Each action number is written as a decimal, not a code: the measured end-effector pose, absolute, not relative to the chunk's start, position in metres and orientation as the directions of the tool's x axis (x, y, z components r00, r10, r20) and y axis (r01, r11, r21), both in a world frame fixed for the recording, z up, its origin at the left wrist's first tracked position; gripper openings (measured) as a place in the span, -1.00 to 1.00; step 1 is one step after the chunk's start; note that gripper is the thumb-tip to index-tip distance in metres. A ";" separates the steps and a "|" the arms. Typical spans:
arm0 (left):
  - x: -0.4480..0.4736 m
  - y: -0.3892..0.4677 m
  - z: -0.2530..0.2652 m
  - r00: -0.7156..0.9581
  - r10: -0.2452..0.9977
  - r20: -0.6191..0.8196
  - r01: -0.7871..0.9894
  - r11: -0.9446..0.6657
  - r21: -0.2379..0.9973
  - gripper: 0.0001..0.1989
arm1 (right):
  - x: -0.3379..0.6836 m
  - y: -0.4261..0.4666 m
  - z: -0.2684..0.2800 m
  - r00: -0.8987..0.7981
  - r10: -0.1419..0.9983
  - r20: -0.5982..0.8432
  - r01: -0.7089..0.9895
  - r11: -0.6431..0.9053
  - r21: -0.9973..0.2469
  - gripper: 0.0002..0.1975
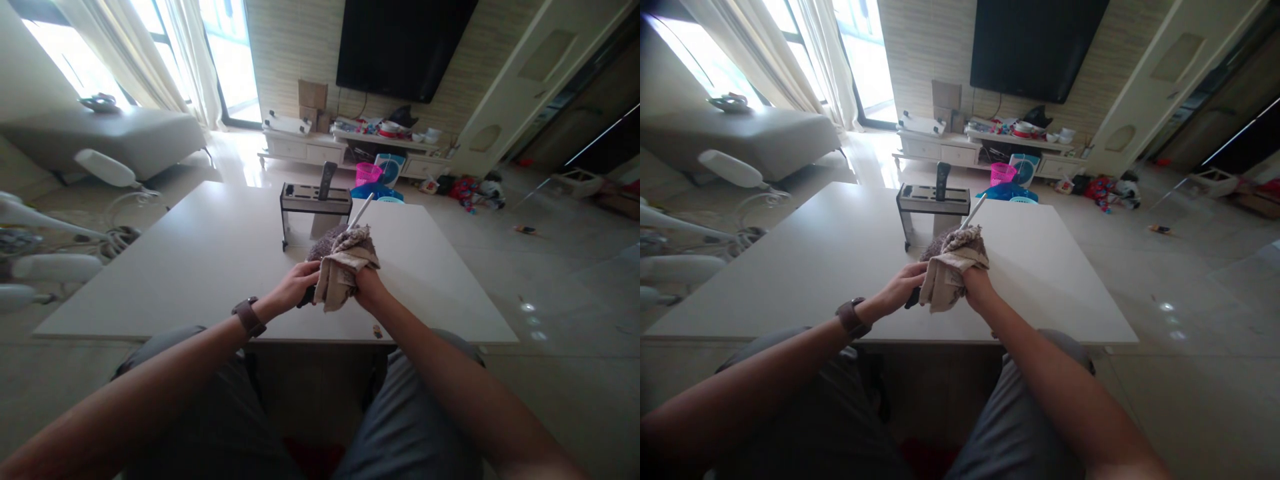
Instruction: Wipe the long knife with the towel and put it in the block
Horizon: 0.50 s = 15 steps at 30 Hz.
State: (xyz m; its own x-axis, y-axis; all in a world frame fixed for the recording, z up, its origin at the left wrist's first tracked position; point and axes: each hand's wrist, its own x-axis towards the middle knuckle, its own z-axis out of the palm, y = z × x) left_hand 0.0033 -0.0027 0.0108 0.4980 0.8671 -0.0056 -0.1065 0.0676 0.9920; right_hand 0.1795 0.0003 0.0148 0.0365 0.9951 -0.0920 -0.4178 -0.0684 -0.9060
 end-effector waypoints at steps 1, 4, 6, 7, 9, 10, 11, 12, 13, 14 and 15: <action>0.003 -0.002 0.010 0.514 0.858 -0.005 -0.103 0.067 0.992 -0.49 | 0.176 -0.002 0.013 0.034 0.995 -0.097 -0.408 -0.075 -0.910 -0.59; 0.001 -0.001 0.007 0.556 0.830 -0.031 -0.079 0.090 0.993 -0.49 | 0.174 -0.002 0.009 0.067 0.993 -0.102 -0.398 -0.067 -0.915 -0.62; 0.001 0.001 0.004 0.568 0.821 -0.057 -0.045 0.100 0.994 -0.48 | 0.175 0.000 0.006 0.118 0.989 -0.086 -0.401 -0.032 -0.916 -0.62; 0.001 0.001 0.002 0.569 0.820 -0.066 -0.024 0.097 0.995 -0.48 | 0.176 0.001 0.005 0.144 0.987 -0.075 -0.399 -0.011 -0.917 -0.63; 0.001 0.003 -0.001 0.562 0.824 -0.069 0.012 0.075 0.997 -0.48 | 0.177 0.003 0.002 0.199 0.979 -0.052 -0.384 0.029 -0.923 -0.63; 0.002 0.003 -0.002 0.552 0.832 -0.060 0.021 0.058 0.998 -0.47 | 0.178 0.004 0.001 0.226 0.973 -0.045 -0.376 0.044 -0.926 -0.63; 0.003 0.003 -0.003 0.542 0.839 -0.045 0.023 0.039 0.999 -0.47 | 0.179 0.005 0.000 0.247 0.968 -0.041 -0.371 0.056 -0.927 -0.63; 0.004 0.004 -0.004 0.534 0.845 -0.027 0.021 0.019 1.000 -0.47 | 0.179 0.006 -0.001 0.263 0.964 -0.039 -0.369 0.064 -0.927 -0.63; 0.004 0.004 -0.005 0.529 0.849 -0.010 0.021 -0.001 1.000 -0.47 | 0.180 0.007 -0.001 0.273 0.961 -0.037 -0.373 0.070 -0.925 -0.63; 0.005 0.004 -0.005 0.528 0.849 0.003 0.025 -0.019 1.000 -0.47 | 0.181 0.008 -0.001 0.277 0.960 -0.036 -0.381 0.076 -0.922 -0.63; 0.005 0.004 -0.005 0.529 0.848 0.012 0.032 -0.033 0.999 -0.48 | 0.182 0.009 -0.001 0.279 0.960 -0.032 -0.389 0.082 -0.917 -0.63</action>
State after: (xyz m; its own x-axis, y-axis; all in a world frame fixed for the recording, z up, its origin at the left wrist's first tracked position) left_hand 0.0054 0.0036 -0.0053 0.5295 0.8482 0.0116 0.0317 -0.0334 0.9989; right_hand 0.1824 0.0090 -0.0009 0.2787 0.9598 -0.0323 -0.3892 0.0821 -0.9175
